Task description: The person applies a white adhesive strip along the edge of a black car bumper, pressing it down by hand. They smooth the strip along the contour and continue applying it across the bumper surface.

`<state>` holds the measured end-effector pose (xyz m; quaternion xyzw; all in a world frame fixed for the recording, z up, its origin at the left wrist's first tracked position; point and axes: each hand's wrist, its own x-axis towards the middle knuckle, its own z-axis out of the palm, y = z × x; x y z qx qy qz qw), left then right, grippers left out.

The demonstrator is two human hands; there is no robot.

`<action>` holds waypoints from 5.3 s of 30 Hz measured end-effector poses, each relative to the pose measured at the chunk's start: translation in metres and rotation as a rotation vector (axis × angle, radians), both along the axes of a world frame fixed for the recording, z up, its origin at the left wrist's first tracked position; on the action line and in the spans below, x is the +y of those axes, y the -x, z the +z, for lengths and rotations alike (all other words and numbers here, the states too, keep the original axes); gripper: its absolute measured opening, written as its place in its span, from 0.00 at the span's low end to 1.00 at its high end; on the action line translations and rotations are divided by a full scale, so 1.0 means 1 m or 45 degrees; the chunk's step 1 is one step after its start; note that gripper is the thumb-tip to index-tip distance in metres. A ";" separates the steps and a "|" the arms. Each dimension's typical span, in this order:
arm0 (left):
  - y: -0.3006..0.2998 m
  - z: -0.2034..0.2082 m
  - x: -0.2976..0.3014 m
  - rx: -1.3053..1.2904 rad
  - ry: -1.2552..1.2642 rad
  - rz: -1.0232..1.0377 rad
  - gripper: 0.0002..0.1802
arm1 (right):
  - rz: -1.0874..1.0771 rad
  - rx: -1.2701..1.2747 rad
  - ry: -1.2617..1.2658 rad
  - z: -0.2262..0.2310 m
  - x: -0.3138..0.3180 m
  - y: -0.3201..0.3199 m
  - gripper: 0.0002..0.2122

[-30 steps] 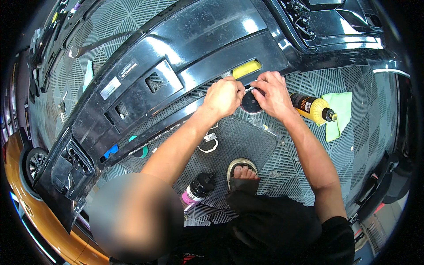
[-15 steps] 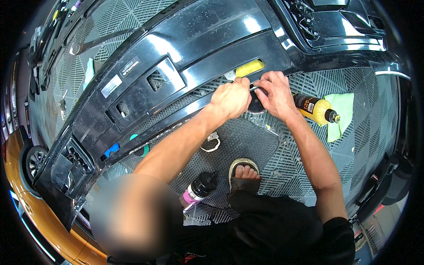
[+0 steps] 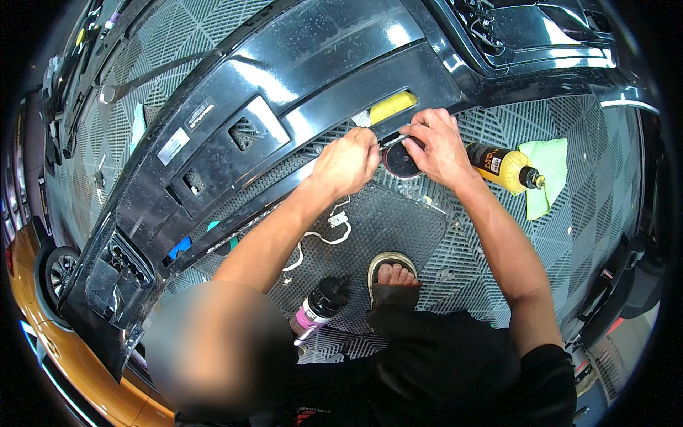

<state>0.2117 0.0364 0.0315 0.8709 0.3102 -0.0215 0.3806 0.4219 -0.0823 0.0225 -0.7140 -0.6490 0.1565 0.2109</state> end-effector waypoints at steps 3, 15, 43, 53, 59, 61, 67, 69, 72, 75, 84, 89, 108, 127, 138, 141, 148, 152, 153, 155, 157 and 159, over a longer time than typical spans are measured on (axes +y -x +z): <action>0.003 0.000 0.001 -0.086 0.055 0.063 0.12 | 0.005 -0.008 -0.014 0.001 0.001 0.002 0.11; 0.002 0.007 -0.001 -0.110 0.027 -0.007 0.12 | -0.005 0.007 -0.003 0.000 0.002 0.003 0.11; 0.041 -0.005 -0.019 -0.327 0.075 0.443 0.09 | 0.099 -0.017 -0.021 0.020 0.004 0.022 0.10; 0.024 -0.037 -0.031 -0.642 0.320 0.925 0.10 | 0.202 0.053 0.227 0.026 0.027 0.045 0.11; 0.024 -0.043 -0.033 -0.681 0.368 0.941 0.10 | 0.257 0.066 0.339 0.028 0.032 0.041 0.08; 0.023 -0.043 -0.034 -0.691 0.361 0.954 0.09 | 0.295 0.076 0.357 0.024 0.034 0.040 0.07; 0.019 -0.036 -0.037 -0.582 0.345 0.933 0.11 | 0.250 0.144 0.314 0.017 0.029 0.038 0.04; 0.018 -0.037 -0.039 -0.651 0.281 0.953 0.08 | 0.256 0.172 0.307 0.015 0.031 0.037 0.04; 0.024 -0.043 -0.036 -0.686 0.308 0.979 0.08 | 0.291 0.204 0.179 0.012 0.032 0.040 0.06; 0.023 -0.039 -0.038 -0.640 0.275 0.963 0.09 | 0.196 0.217 0.214 0.015 0.025 0.044 0.10; 0.022 -0.030 -0.036 -0.593 0.285 0.954 0.10 | 0.202 0.259 0.176 -0.002 0.021 0.042 0.04; 0.020 -0.037 -0.037 -0.655 0.251 0.964 0.09 | 0.254 0.274 0.288 0.003 0.030 0.035 0.05; 0.016 -0.030 -0.034 -0.643 0.277 0.968 0.09 | 0.150 0.595 0.280 0.012 0.034 0.021 0.10; 0.132 -0.011 -0.076 0.040 0.148 0.088 0.19 | 0.207 0.526 0.470 0.011 -0.029 0.084 0.17; 0.112 0.020 -0.049 -0.340 -0.353 0.095 0.30 | -0.103 0.632 0.393 -0.003 -0.032 0.078 0.13; 0.080 0.018 -0.051 -0.186 -0.273 0.048 0.35 | -0.299 0.495 0.026 -0.018 -0.049 0.076 0.09; 0.010 0.001 -0.056 -0.261 -0.226 -0.006 0.39 | -0.381 0.138 -0.120 -0.049 -0.081 0.060 0.26; -0.019 -0.004 -0.054 -0.280 -0.223 0.094 0.36 | -0.438 0.152 -0.116 -0.059 -0.079 0.059 0.28; -0.024 -0.004 -0.054 -0.274 -0.203 0.131 0.34 | -0.448 0.155 -0.115 -0.059 -0.079 0.059 0.28; -0.030 -0.005 -0.050 -0.305 -0.216 0.180 0.27 | -0.425 0.139 -0.119 -0.060 -0.079 0.057 0.28; -0.036 -0.003 -0.043 -0.329 -0.180 0.210 0.19 | -0.416 0.141 -0.115 -0.061 -0.080 0.056 0.28; -0.038 0.000 -0.031 -0.348 -0.105 0.225 0.13 | -0.417 0.162 -0.113 -0.062 -0.081 0.056 0.28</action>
